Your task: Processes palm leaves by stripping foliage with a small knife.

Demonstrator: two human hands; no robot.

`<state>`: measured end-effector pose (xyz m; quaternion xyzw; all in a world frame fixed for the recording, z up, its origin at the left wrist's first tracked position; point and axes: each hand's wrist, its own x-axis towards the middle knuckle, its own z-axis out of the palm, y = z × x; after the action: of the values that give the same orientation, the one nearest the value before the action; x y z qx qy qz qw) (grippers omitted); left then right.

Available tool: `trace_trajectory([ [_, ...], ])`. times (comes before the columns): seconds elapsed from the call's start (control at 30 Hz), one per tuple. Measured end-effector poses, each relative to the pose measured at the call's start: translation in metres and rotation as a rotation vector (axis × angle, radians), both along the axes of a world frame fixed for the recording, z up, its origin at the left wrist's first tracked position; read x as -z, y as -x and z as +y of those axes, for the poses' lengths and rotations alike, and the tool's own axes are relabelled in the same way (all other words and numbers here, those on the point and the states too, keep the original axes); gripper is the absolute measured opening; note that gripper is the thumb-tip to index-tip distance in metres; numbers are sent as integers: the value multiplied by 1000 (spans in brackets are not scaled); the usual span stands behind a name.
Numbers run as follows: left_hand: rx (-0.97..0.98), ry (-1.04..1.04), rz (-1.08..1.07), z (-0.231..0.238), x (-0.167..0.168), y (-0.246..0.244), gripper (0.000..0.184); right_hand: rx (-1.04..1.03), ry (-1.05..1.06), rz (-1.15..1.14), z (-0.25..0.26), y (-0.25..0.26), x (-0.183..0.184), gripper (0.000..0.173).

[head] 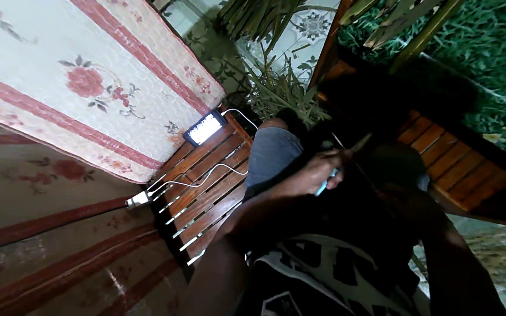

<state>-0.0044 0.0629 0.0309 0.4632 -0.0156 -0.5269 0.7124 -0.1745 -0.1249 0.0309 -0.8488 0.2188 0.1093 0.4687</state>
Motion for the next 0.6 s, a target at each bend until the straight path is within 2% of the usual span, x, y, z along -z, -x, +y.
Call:
trace_trajectory([
  [0.1, -190, 24, -38, 17, -1, -37, 32, 106, -89, -22, -11, 18, 11, 24],
  [0.13, -236, 22, -63, 20, -1, -45, 39, 152, -127, -15, -14, 21, 14, 21],
  [0.2, -237, 16, -80, 18, 3, -46, 41, 169, -123, 8, -14, 19, 13, 25],
  [0.27, -127, -7, -97, 6, 8, -24, 27, 147, -102, -15, -8, 11, 9, 30],
  [0.37, 205, -34, -265, -7, 1, 18, 29, 157, -100, -52, 8, -5, -1, 30],
  [0.43, 278, -8, -290, -9, 0, 29, 26, 154, -91, -37, 16, -9, -6, 28],
  [0.5, 161, 10, -165, -6, -1, 19, 25, 111, -101, -12, 17, -10, -13, 26],
  [0.6, -66, -13, -20, -2, 8, -8, 31, 1, -108, -41, 4, -3, -4, 29],
])
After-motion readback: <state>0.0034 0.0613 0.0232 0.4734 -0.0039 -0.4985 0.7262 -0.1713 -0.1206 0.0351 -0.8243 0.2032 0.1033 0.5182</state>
